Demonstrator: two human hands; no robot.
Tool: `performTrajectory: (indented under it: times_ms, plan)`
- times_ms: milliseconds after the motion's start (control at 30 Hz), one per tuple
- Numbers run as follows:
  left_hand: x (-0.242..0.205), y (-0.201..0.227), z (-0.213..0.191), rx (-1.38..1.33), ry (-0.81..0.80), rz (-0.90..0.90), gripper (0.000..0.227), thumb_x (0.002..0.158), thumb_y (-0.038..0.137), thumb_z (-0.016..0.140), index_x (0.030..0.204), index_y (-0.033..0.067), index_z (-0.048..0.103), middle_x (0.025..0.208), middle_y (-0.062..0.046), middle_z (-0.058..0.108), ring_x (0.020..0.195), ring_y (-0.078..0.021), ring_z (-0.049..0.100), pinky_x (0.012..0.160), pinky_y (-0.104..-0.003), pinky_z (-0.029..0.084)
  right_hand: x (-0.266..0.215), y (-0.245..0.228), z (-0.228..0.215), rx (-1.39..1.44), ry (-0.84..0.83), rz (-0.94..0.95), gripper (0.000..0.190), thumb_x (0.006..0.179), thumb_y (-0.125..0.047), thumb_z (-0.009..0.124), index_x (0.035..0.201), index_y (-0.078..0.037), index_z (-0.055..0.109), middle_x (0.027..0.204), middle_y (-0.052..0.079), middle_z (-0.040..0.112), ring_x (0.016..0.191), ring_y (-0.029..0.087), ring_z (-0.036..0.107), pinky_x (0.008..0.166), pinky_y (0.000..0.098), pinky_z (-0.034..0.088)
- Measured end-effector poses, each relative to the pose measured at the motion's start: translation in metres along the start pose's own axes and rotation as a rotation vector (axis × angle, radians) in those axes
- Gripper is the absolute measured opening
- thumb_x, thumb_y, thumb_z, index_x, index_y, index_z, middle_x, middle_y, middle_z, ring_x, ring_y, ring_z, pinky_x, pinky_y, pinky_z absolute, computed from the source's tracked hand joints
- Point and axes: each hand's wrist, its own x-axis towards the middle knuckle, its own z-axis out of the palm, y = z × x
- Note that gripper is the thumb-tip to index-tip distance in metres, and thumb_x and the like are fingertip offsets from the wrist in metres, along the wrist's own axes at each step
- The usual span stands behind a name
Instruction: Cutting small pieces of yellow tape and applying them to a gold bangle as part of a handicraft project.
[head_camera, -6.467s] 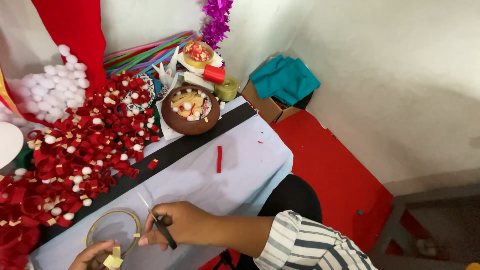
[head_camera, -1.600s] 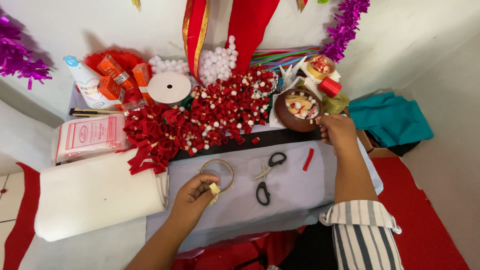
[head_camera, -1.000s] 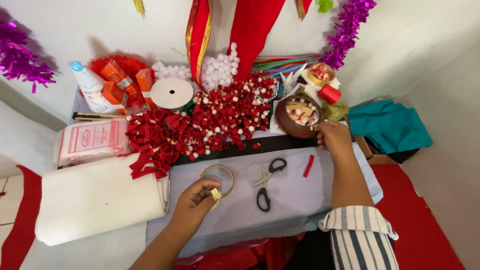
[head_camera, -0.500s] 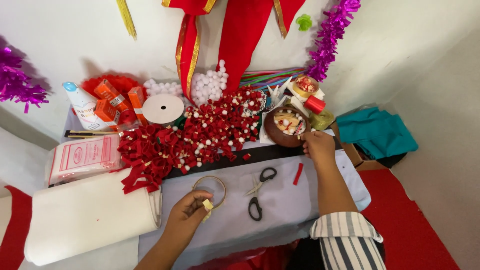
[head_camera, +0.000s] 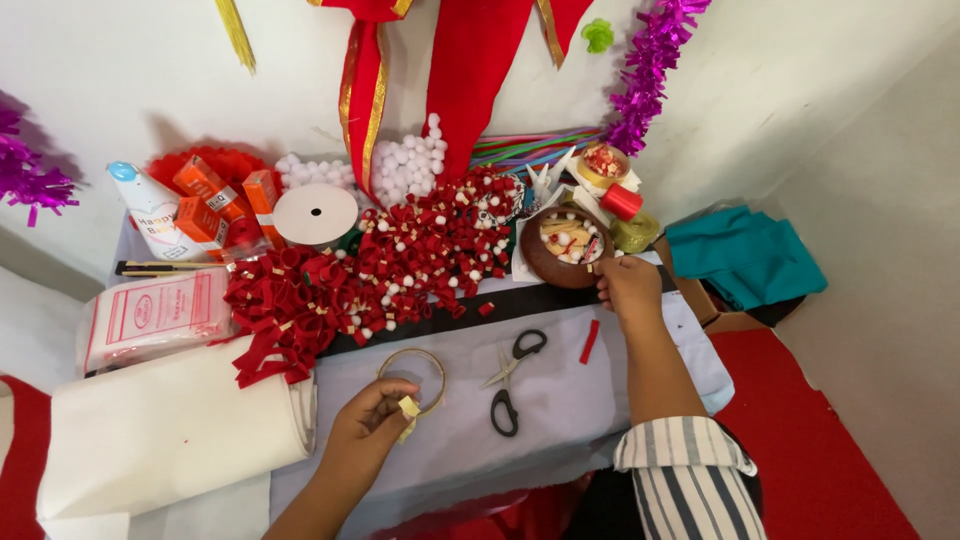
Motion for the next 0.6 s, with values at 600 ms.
performTrajectory:
  times_ms: [600]
  plan:
    - [-0.002,0.004,0.002,0.027,0.011,-0.017,0.021,0.091,0.002,0.069,0.110,0.0053,0.078,0.100,-0.006,0.077,0.092,-0.0167,0.070,0.080,-0.032,0.054,0.003,-0.002,-0.002,-0.053,-0.027,0.030,0.017,0.084,-0.024,0.068,0.074,-0.011,0.065,0.065,0.006,0.061,0.055,0.017,0.054,0.050,0.0283,0.043]
